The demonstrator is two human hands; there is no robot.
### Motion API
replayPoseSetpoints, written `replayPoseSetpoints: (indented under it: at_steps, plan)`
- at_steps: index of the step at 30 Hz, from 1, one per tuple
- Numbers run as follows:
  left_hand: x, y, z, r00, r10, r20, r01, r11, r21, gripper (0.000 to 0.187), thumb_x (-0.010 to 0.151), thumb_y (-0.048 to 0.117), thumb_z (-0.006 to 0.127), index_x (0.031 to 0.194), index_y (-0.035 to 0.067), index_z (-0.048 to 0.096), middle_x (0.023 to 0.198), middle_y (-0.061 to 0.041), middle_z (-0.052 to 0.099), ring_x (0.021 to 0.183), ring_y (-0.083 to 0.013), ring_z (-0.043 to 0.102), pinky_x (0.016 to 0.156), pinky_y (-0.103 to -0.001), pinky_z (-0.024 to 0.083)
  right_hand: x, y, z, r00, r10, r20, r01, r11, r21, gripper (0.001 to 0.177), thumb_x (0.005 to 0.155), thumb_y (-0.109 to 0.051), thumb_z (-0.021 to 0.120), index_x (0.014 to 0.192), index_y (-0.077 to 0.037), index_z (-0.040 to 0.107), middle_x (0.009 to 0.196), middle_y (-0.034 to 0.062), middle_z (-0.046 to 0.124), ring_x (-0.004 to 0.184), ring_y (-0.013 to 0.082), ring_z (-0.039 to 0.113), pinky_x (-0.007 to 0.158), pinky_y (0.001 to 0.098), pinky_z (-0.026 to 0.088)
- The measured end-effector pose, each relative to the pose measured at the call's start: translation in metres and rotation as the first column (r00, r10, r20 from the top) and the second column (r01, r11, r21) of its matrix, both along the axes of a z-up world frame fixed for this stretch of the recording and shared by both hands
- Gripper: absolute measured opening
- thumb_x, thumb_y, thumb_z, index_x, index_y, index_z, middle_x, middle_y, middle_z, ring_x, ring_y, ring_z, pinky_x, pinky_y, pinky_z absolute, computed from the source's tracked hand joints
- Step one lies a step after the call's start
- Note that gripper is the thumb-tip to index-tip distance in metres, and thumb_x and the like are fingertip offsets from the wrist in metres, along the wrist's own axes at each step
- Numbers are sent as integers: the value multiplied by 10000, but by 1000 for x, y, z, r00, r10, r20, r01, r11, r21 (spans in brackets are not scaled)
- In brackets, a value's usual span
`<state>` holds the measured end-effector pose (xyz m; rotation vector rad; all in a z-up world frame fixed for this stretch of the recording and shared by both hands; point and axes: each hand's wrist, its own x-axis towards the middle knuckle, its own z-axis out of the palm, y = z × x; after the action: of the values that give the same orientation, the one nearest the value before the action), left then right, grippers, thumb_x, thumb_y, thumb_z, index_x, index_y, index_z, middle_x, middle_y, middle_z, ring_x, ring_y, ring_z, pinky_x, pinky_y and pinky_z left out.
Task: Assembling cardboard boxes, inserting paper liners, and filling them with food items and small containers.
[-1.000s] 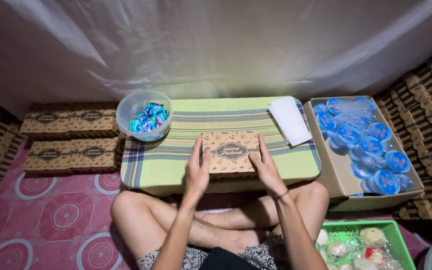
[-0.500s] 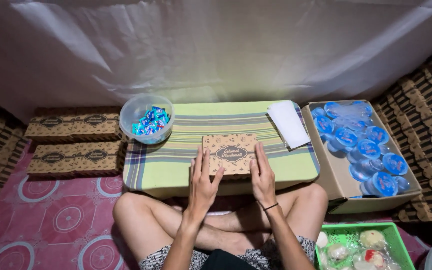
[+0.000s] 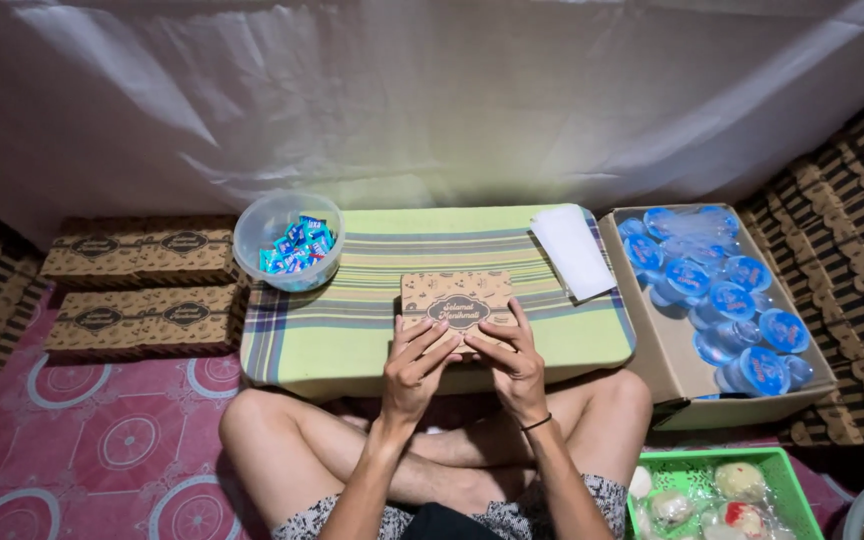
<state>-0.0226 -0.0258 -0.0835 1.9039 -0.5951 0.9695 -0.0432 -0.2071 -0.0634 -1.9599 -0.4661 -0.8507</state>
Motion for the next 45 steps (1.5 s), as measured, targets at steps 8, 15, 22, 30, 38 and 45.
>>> replayPoseSetpoints:
  at_steps: [8,15,22,30,38,45]
  plan:
    - [-9,12,19,995,-92,-42,88,992,-85,218,826,196,813,1044,190,824,1209,-57,771,1248,-314,650,1174,-450,394,-13,-14,6,989,65,-130,-46,989,143,349,841,-47,786,1179,-132,782,1486,156,576,1438,401,432,1121,470,441]
    - [-16,9,10,998,33,-44,-43,968,-248,196,771,122,870,952,76,812,1203,-163,758,1211,-359,667,1034,-425,549,-16,-15,-18,981,8,-195,45,962,268,389,848,89,721,1204,-65,749,1509,198,559,1362,347,524,1010,396,551]
    - [-53,20,-1,873,103,-476,-159,984,-80,775,851,-7,710,1548,102,389,1452,-179,598,1232,-333,675,967,-363,605,-31,-6,0,831,93,-548,112,937,329,765,973,-389,506,1609,-80,213,1688,181,244,1554,315,248,1250,440,208]
    - [-57,19,15,792,194,-580,-359,915,-184,507,811,34,787,1305,78,682,889,-64,829,476,-107,573,428,-234,446,-44,10,28,809,-29,-587,301,878,371,525,952,-234,594,1413,16,565,1413,167,645,1271,236,623,1065,288,469]
    - [-89,31,15,857,155,-492,-300,926,-229,521,711,-96,796,1207,45,726,1146,-100,785,892,-183,789,788,-227,640,-63,21,64,745,431,-509,365,374,852,581,855,-89,512,1431,-44,450,1337,203,456,1190,334,443,1025,540,379]
    - [-120,22,54,580,-401,-709,-464,552,-692,848,866,252,657,1599,219,233,1539,-135,498,1394,-303,515,1163,-475,396,-76,67,87,769,476,-427,398,166,902,789,741,-84,471,1522,-112,363,1444,233,438,1240,400,460,1024,523,407]
